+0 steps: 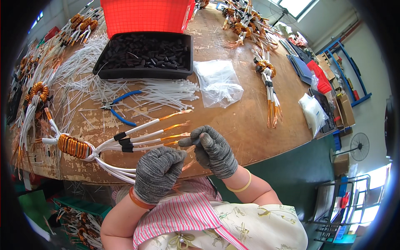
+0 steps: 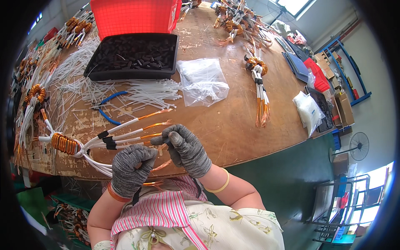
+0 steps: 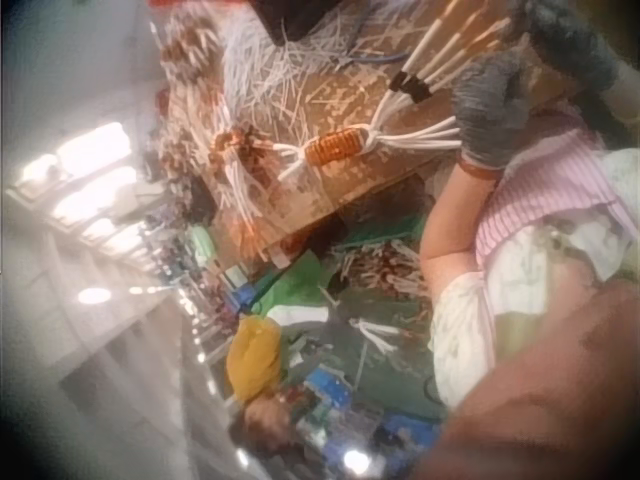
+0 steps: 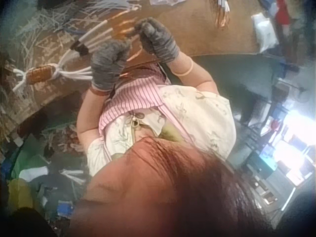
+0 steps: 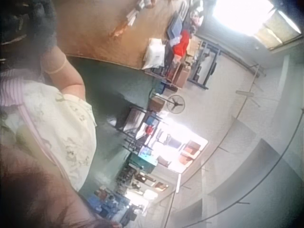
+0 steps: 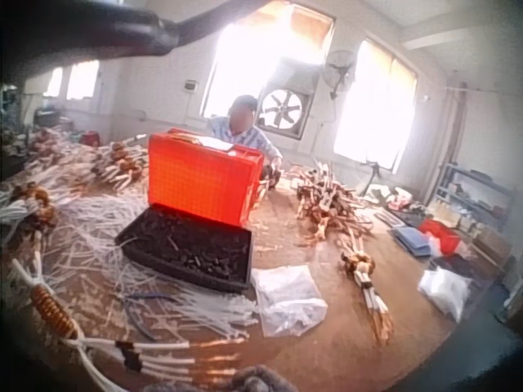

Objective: The person assembles electrical components by applying rubber sleeves to copper coils and wires, then secures them with zip ties using pliers.

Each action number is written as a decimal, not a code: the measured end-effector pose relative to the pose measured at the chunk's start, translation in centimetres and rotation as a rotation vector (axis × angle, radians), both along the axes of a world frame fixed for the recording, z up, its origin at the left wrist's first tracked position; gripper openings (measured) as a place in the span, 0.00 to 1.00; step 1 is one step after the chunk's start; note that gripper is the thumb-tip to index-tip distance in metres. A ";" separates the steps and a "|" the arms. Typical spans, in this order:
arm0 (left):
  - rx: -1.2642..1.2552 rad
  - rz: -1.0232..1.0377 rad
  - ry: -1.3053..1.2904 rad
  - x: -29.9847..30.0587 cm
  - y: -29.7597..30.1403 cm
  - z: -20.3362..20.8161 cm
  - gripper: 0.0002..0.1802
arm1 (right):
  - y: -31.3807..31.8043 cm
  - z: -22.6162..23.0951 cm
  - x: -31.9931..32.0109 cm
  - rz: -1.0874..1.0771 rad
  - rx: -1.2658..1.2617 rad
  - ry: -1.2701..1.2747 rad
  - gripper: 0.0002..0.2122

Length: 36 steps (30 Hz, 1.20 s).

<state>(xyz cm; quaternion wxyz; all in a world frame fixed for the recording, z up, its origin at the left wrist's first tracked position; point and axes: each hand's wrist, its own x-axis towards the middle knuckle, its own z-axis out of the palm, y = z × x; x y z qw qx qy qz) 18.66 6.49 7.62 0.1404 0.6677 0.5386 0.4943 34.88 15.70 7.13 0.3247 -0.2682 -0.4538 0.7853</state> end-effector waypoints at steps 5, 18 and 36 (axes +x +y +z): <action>-0.020 -0.016 0.000 -0.1 0.0 0.1 0.09 | -0.6 -0.2 -0.6 0.053 -0.021 0.023 0.14; -0.016 0.006 -0.048 -0.2 -0.3 0.3 0.10 | -1.3 -0.7 0.4 0.026 -0.117 -0.010 0.14; 0.005 0.159 0.474 -4.3 -5.7 0.9 0.09 | -2.2 -0.4 0.0 0.207 0.122 -0.023 0.11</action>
